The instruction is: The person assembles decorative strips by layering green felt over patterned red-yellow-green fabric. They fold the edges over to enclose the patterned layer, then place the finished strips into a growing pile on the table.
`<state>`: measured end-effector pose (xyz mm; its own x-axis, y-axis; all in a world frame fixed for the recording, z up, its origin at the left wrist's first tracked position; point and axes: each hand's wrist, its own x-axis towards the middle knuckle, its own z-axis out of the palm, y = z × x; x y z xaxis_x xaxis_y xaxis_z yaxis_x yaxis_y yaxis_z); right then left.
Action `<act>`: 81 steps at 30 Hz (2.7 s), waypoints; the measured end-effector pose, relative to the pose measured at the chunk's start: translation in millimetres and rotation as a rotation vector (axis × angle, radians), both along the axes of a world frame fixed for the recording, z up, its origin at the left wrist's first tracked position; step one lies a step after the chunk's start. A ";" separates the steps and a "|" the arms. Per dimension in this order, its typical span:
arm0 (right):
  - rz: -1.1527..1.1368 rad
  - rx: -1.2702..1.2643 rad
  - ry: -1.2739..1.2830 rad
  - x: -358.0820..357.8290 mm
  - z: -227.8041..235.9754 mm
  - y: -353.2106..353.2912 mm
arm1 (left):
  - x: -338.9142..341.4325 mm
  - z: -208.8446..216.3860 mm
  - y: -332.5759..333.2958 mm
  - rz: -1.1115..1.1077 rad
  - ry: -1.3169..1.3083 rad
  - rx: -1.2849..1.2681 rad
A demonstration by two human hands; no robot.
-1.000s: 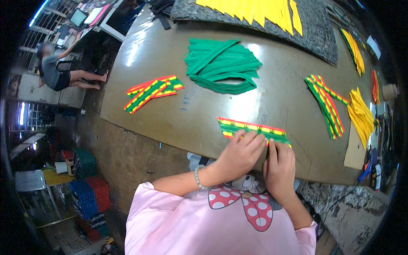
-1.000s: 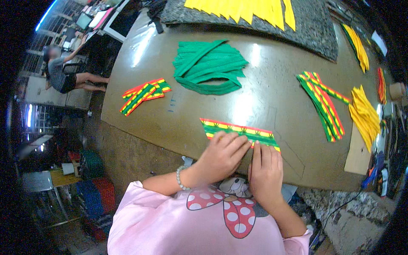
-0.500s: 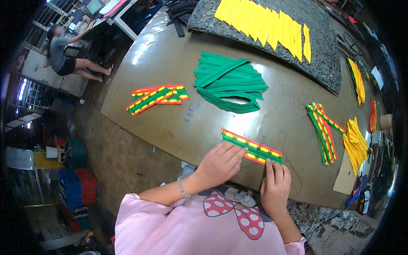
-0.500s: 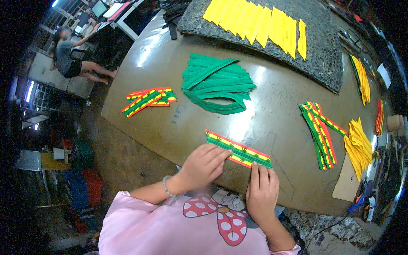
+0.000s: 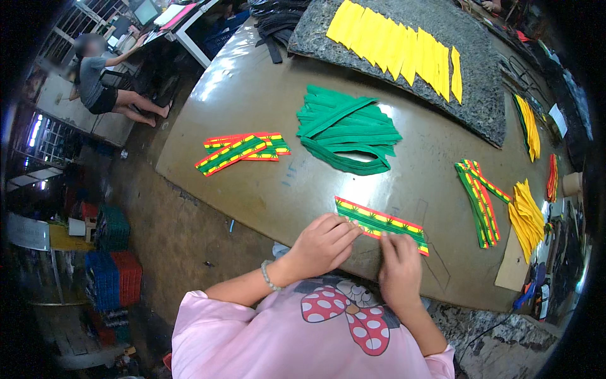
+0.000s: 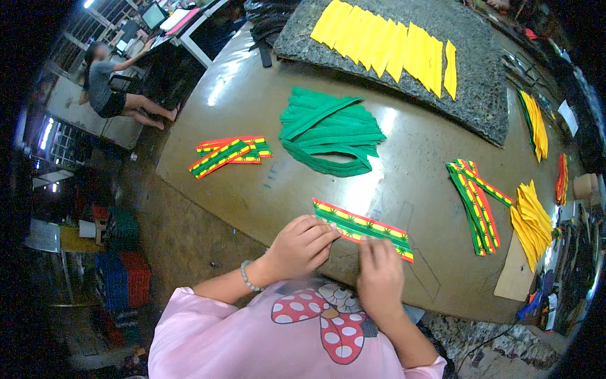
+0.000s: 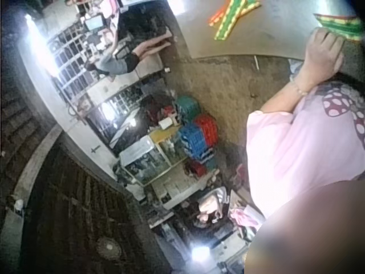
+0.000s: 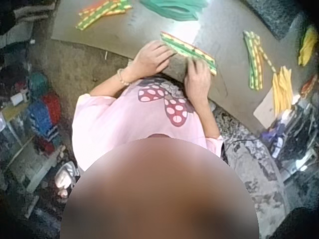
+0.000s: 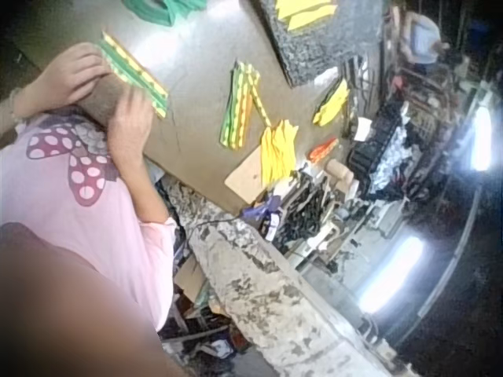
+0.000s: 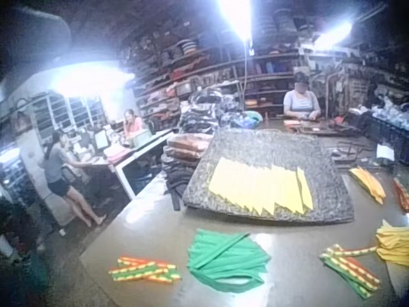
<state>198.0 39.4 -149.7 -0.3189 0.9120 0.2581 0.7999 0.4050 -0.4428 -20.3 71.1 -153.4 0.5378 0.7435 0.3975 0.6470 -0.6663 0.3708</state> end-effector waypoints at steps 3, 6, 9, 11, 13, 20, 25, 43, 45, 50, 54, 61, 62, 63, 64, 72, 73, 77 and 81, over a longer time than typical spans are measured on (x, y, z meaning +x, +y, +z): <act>-0.130 0.060 -0.003 36.2 5.4 -4.7 | 0.3 2.8 1.4 0.019 -0.032 -0.036; -0.242 0.013 0.043 55.1 14.7 -5.5 | -3.7 7.1 3.4 0.032 -0.083 -0.157; -0.350 -0.060 0.121 65.3 23.9 5.8 | -13.2 12.4 17.2 0.077 -0.249 -0.375; -0.408 0.031 0.249 65.1 26.1 14.4 | -19.3 18.2 27.6 0.197 -0.386 -0.346; -0.409 -0.031 0.317 62.5 26.8 19.7 | -20.8 23.2 33.7 0.246 -0.387 -0.231; -0.212 -0.122 0.118 45.9 18.2 18.5 | -6.9 26.4 27.4 0.160 0.046 -0.237; -0.361 -0.486 0.552 55.4 8.8 12.9 | -12.8 30.8 30.9 0.082 -0.288 -0.637; -0.429 -0.287 0.695 47.9 -11.3 0.5 | -242.0 5.3 50.0 1.309 -0.046 -0.037; -0.458 -0.302 0.668 47.7 -10.9 0.6 | -235.9 -5.3 49.4 1.102 0.038 0.268; -0.417 -0.297 0.687 48.3 -11.7 -1.1 | -212.4 1.0 69.0 0.814 0.172 0.077; -0.409 -0.260 0.687 49.3 -11.7 -2.9 | -206.0 9.9 80.4 0.721 0.023 -0.012; -0.418 -0.267 0.687 48.6 -10.5 -2.8 | -213.8 31.1 79.7 0.700 -0.043 -0.174; -0.399 -0.264 0.695 48.7 -10.2 -2.5 | -215.3 38.6 80.0 0.703 -0.090 -0.252; -0.395 -0.267 0.696 48.8 -9.8 -2.0 | -216.9 47.8 80.3 0.627 -0.146 -0.247; -0.404 -0.276 0.688 48.9 -9.4 -1.5 | -217.7 57.5 80.5 0.596 -0.192 -0.283; -0.399 -0.233 0.691 47.5 -10.0 -1.7 | -206.4 96.6 103.4 0.346 -0.051 -0.390; -0.401 -0.230 0.691 47.9 -10.5 -2.0 | -197.9 82.2 111.8 0.338 -0.074 -0.399; -0.406 -0.235 0.703 48.9 -11.5 -2.7 | -181.0 32.2 125.3 0.428 0.031 -0.186; -0.427 -0.215 0.643 44.4 -7.7 -0.8 | -179.6 10.9 105.6 0.470 0.099 0.015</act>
